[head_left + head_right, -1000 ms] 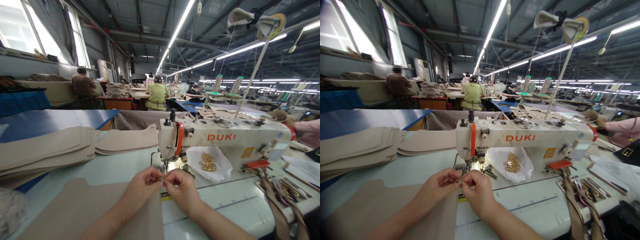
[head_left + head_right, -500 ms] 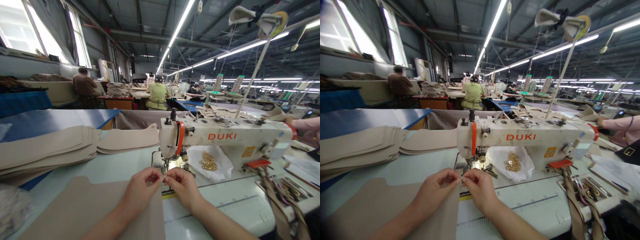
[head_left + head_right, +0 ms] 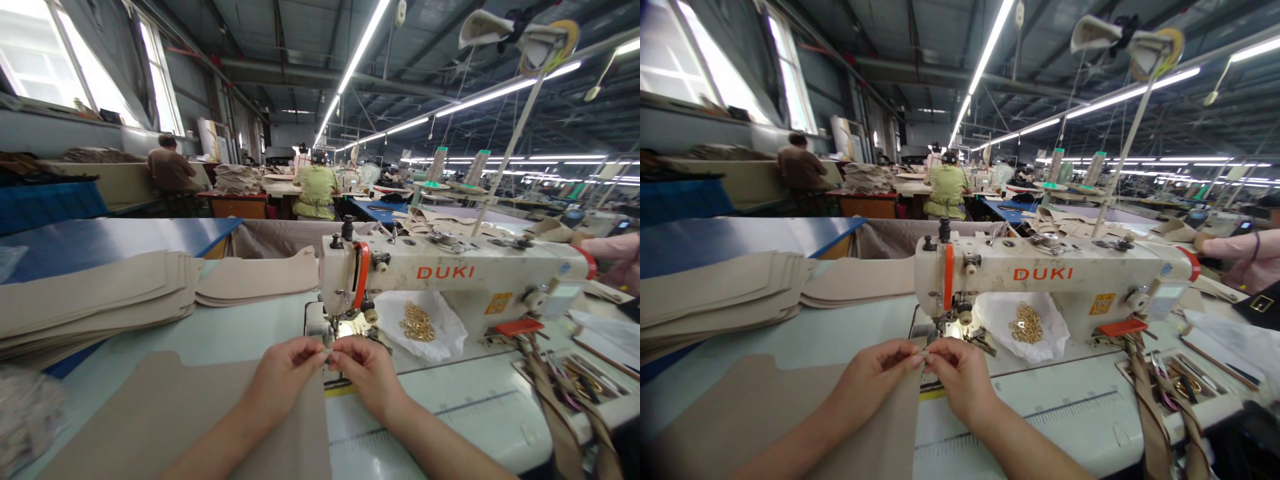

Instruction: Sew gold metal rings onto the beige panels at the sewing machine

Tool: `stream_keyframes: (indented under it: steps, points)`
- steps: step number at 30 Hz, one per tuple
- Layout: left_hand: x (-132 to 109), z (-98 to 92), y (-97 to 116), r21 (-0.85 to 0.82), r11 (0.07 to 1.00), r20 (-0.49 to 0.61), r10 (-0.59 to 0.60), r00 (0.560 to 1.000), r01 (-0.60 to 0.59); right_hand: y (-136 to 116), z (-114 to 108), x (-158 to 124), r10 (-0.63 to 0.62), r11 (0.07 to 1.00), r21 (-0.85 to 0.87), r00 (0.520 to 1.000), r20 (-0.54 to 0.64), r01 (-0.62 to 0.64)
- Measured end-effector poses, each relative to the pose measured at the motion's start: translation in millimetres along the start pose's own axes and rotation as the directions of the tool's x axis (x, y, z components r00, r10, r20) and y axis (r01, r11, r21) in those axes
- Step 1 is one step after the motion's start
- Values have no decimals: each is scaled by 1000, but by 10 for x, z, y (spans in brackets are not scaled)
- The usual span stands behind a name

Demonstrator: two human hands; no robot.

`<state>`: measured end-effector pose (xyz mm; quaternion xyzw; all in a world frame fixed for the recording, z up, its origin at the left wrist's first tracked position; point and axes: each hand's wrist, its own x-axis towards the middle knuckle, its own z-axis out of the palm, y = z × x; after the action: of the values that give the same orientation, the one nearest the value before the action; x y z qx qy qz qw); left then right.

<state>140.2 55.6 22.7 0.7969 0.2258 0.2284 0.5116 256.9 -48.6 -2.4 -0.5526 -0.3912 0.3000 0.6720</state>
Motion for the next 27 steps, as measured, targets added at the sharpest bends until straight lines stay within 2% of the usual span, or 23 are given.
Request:
stream_keyframes:
  steps: [5,9,14,17,20,22,25,27]
  points:
    - [-10,9,36,-17,1000,-14,-9,1000,9,-7,-4,-3,14,999,-30,999,-39,-15]
    - [-7,5,32,-13,1000,-19,3,1000,-3,-28,-16,-15,-41,985,-172,998,-45,32]
    - [-8,12,-40,69,997,7,39,999,-39,-78,-31,-34,-160,862,-485,987,18,148]
    - [5,11,-34,100,995,19,26,999,-28,-76,-38,-36,-184,815,-551,982,48,179]
    - [39,-45,29,125,992,78,-25,997,15,-46,-47,-28,-148,848,-513,989,12,133]
    - [47,-118,64,194,981,83,-34,996,17,-28,-56,-18,-71,899,-435,997,-34,49]
    - [-13,-221,22,408,911,19,57,998,-60,-23,-69,3,84,955,-276,991,-101,-109]
    - [-97,-249,-85,538,829,34,157,987,-150,-32,-76,18,158,963,-202,980,-118,-180]
